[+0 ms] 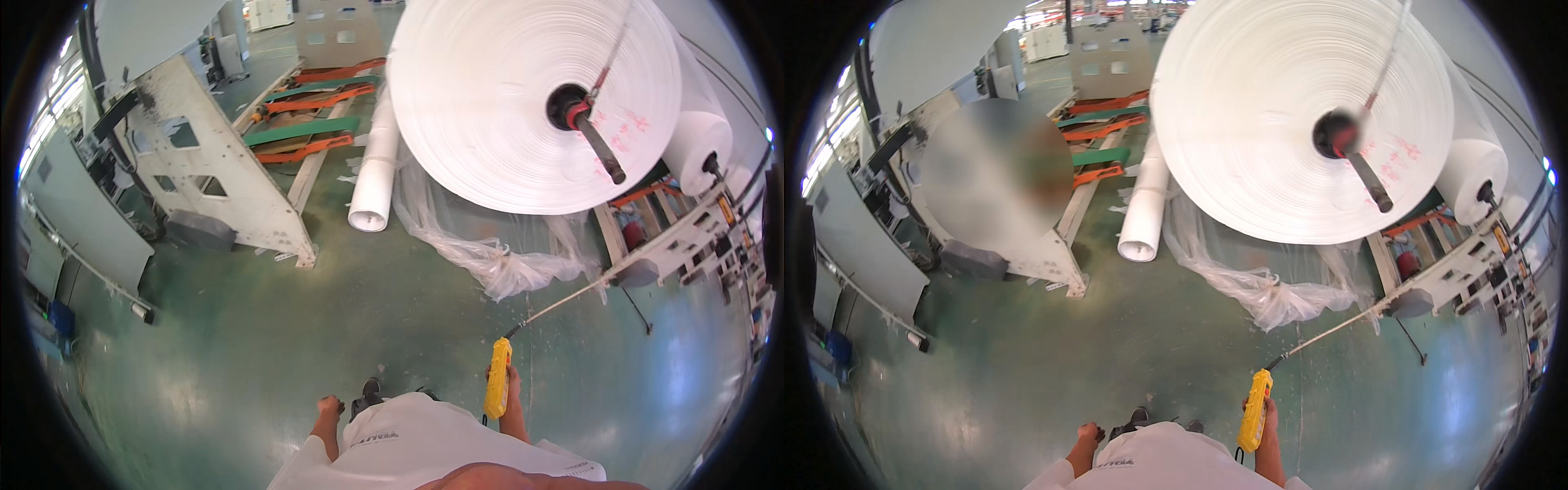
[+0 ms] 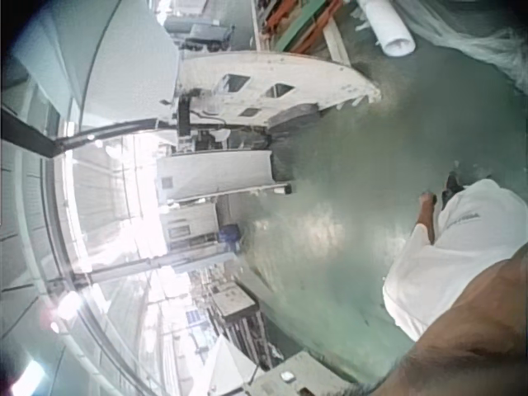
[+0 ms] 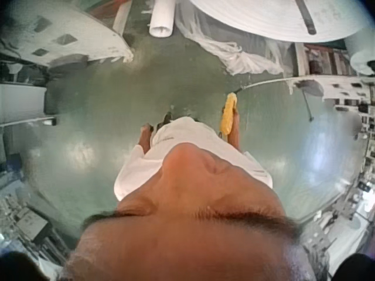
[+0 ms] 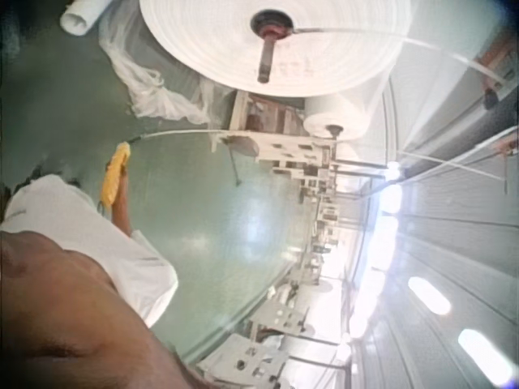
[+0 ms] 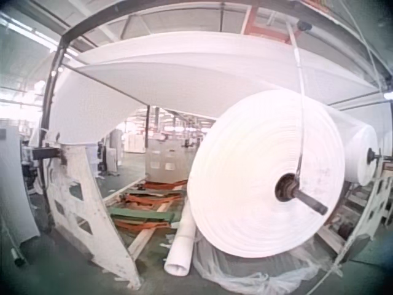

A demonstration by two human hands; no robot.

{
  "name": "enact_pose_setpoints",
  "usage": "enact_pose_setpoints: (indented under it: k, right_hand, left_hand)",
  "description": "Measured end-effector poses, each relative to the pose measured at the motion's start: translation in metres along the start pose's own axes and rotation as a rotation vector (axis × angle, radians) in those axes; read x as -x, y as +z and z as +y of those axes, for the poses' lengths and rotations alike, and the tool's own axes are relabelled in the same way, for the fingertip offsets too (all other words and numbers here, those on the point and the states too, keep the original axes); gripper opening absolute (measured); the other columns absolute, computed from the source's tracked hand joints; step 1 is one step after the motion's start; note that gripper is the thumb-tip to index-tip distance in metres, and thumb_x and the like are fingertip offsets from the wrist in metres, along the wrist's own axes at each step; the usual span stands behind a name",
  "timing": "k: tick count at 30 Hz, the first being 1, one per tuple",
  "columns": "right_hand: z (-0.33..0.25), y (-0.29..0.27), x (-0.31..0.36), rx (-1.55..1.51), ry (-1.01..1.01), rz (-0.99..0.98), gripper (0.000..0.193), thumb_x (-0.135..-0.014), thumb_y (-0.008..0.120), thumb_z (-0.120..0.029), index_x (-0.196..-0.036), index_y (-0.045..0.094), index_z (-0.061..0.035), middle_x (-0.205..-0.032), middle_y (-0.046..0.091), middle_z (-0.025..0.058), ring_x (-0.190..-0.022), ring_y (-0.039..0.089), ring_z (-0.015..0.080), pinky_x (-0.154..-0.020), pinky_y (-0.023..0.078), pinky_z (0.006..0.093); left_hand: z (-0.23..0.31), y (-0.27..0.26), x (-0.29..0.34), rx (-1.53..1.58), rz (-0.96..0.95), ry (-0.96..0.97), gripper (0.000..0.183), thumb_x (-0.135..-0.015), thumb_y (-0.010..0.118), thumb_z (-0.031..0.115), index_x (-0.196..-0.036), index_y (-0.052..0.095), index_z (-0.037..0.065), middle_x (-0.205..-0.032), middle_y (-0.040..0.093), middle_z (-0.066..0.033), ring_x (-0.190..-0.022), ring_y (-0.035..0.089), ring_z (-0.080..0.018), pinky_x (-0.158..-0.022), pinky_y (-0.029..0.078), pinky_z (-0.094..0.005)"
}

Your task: The person installs a metal hub onto a large roll of white fabric, secures it with a small tool, and then uses a yellow remote control to lower a lifting strap onto the central shaft.

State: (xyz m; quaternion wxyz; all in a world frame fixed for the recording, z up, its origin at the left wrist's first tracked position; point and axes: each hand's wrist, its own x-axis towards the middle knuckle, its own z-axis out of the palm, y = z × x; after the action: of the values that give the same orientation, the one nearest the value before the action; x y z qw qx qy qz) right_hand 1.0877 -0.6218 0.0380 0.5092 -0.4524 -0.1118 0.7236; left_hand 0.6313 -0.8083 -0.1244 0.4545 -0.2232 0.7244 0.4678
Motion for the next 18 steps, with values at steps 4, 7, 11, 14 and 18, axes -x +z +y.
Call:
enact_pose_setpoints:
  k: [4, 7, 11, 14, 18]
  right_hand:
    - [0.004, 0.01, 0.005, -0.087, -0.018, 0.054, 0.035, -0.089, 0.043, -0.029, -0.105, 0.053, 0.0006, -0.08, 0.061, 0.0157, -0.068, 0.061, 0.0279, -0.064, 0.052, 0.0361]
    - [0.004, 0.009, 0.012, -0.047, -0.025, 0.078, 0.035, -0.09, 0.042, -0.031, -0.101, 0.054, -0.0005, -0.079, 0.062, 0.0151, -0.068, 0.061, 0.0261, -0.062, 0.052, 0.0348]
    - [0.007, 0.005, 0.019, -0.132, -0.014, 0.016, 0.035, -0.089, 0.043, -0.028, -0.107, 0.052, 0.0011, -0.084, 0.06, 0.0163, -0.074, 0.061, 0.0284, -0.068, 0.053, 0.0367]
    - [0.008, 0.009, 0.019, -0.122, -0.013, 0.021, 0.034, -0.089, 0.043, -0.028, -0.104, 0.053, 0.001, -0.082, 0.061, 0.0165, -0.072, 0.061, 0.028, -0.066, 0.052, 0.0362]
    - [0.009, 0.015, 0.02, -0.22, -0.013, 0.11, 0.033, -0.089, 0.044, -0.027, -0.103, 0.052, 0.0017, -0.082, 0.061, 0.0173, -0.072, 0.06, 0.0289, -0.067, 0.053, 0.0371]
  left_hand:
    - [0.019, 0.0, -0.005, -0.052, -0.043, 0.013, 0.015, -0.084, 0.047, 0.005, -0.096, 0.055, 0.001, -0.077, 0.058, -0.0119, -0.062, 0.062, -0.0261, -0.051, 0.053, -0.0366]
    - [0.023, 0.003, -0.002, -0.064, -0.069, 0.022, 0.016, -0.083, 0.047, 0.005, -0.095, 0.055, 0.0, -0.079, 0.058, -0.0119, -0.062, 0.063, -0.0255, -0.051, 0.053, -0.0358]
    - [0.031, 0.013, -0.006, -0.126, -0.119, 0.055, 0.017, -0.087, 0.048, 0.008, -0.101, 0.052, 0.0, -0.085, 0.059, -0.0124, -0.068, 0.064, -0.027, -0.058, 0.056, -0.0388]
    - [0.034, 0.016, -0.012, -0.073, -0.116, 0.051, 0.019, -0.084, 0.049, 0.006, -0.1, 0.057, 0.002, -0.08, 0.059, -0.0113, -0.061, 0.062, -0.0248, -0.05, 0.051, -0.0347]
    - [0.035, 0.025, -0.011, -0.09, -0.087, 0.062, 0.02, -0.084, 0.05, 0.006, -0.102, 0.057, 0.002, -0.08, 0.059, -0.0108, -0.061, 0.061, -0.0242, -0.05, 0.051, -0.035]
